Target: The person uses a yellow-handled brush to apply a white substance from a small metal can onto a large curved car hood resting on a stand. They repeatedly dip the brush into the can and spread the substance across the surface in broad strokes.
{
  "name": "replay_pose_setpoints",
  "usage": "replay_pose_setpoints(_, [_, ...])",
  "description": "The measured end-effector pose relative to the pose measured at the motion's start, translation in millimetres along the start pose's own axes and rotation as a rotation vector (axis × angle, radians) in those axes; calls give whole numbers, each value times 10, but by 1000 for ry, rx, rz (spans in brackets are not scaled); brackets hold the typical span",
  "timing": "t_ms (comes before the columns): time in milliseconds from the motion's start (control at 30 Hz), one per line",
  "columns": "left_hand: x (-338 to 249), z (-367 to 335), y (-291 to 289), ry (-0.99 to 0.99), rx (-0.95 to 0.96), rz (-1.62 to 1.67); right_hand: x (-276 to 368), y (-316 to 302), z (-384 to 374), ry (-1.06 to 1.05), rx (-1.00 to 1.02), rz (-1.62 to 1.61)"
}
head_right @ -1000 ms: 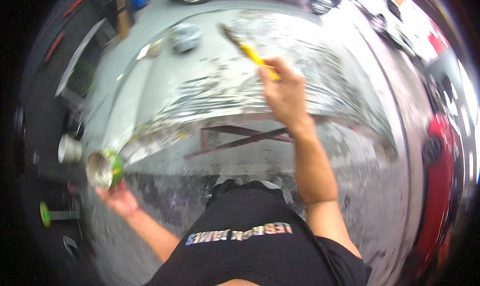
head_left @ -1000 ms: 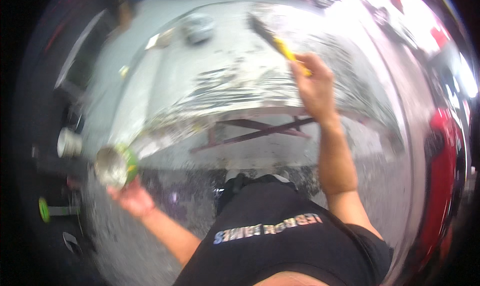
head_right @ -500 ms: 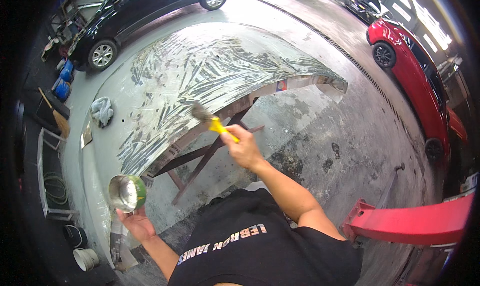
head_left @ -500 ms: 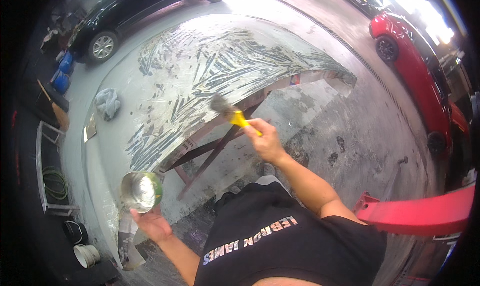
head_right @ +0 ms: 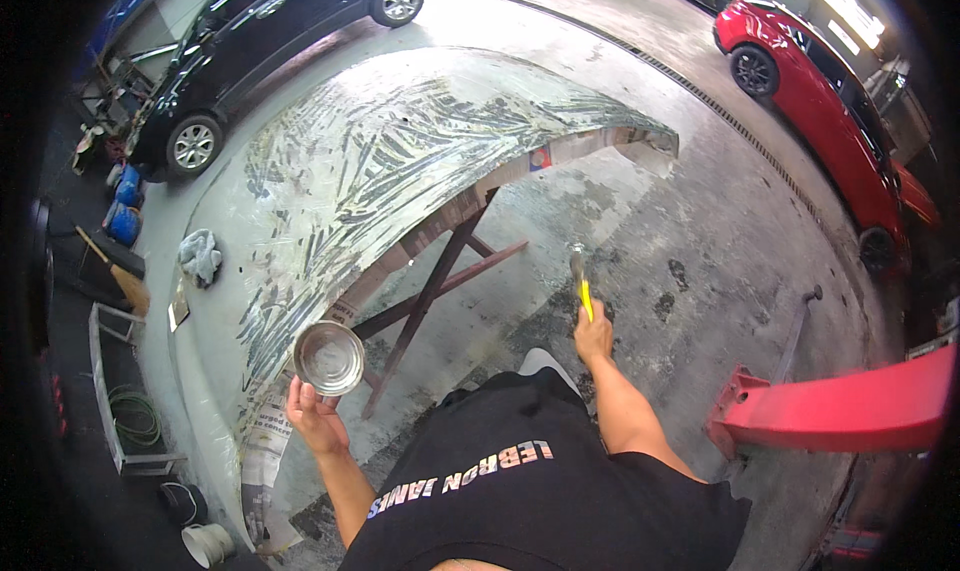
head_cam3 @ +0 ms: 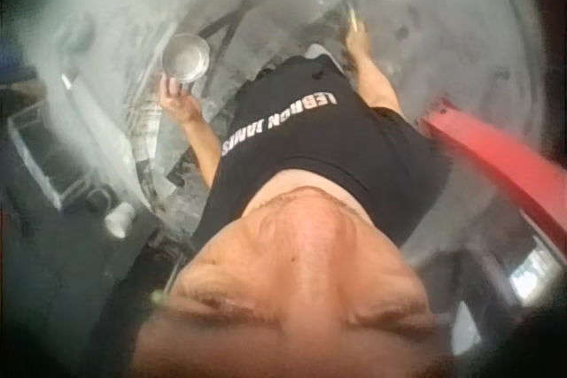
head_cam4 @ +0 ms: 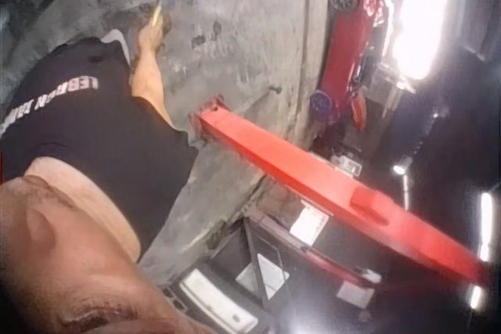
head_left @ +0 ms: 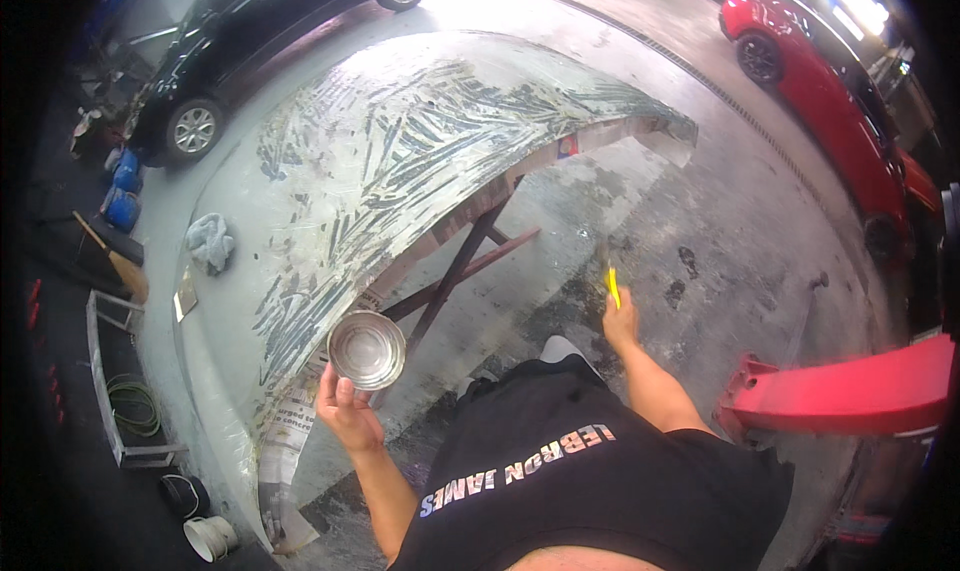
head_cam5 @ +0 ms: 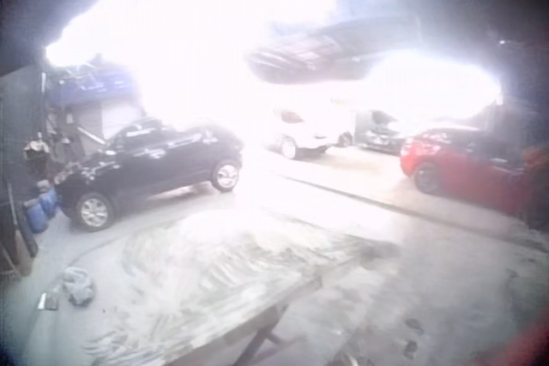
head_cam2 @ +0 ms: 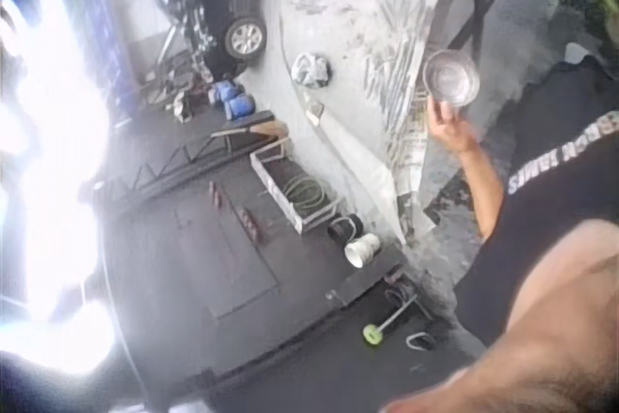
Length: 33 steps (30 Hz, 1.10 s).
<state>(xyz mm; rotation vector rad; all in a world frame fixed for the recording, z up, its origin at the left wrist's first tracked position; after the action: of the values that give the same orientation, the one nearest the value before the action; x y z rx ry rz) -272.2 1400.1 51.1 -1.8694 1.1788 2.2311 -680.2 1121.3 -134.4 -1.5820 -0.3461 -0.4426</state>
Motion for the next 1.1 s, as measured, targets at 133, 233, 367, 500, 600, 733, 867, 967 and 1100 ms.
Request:
replay_pose_setpoints(133, [192,304,-368,60,-82,-71,-969,145,143,196,293,327])
replay_pose_setpoints(233, [426,711,-696,21,-296,-51,-1215,86,46,268,239,266])
replay_pose_setpoints(367, [993,1467,-1364,-92,-705,-15,-1301,33,-350,135,231,107])
replay_pose_setpoints(500, [1329,2569,-1816,-277,-1104,-135,-1545,113,-702,10,185,14])
replay_pose_setpoints(600, [1361,3518,-1902,-287,-1404,-89,-1679,109,-743,12,261,11])
replay_pose_setpoints(733, [1257,4571,-1418,-44,-1506,27,-2152,135,-604,-31,424,175])
replay_pose_setpoints(867, [1184,5307,-1285,33,-1712,74,-2506,258,-440,-142,556,286])
replay_pose_setpoints(967, [1255,5876,-1121,88,-1841,125,-2415,337,-350,-219,606,266])
replay_pose_setpoints(1100, [1379,6358,-1183,151,-2000,245,-1972,510,-267,-408,656,252])
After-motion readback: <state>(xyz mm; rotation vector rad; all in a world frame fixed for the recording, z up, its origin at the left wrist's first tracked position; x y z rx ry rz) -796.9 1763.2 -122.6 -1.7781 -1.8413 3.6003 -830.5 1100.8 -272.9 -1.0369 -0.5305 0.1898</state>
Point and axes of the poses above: each hand's wrist, its own z-axis away from the middle knuckle, its own y-axis out of the palm, x = y × z, the point moved 2 cm from there along -z, towards the middle knuckle, and after that the axes turned 11 degrees about z, right-handed, at the moved point
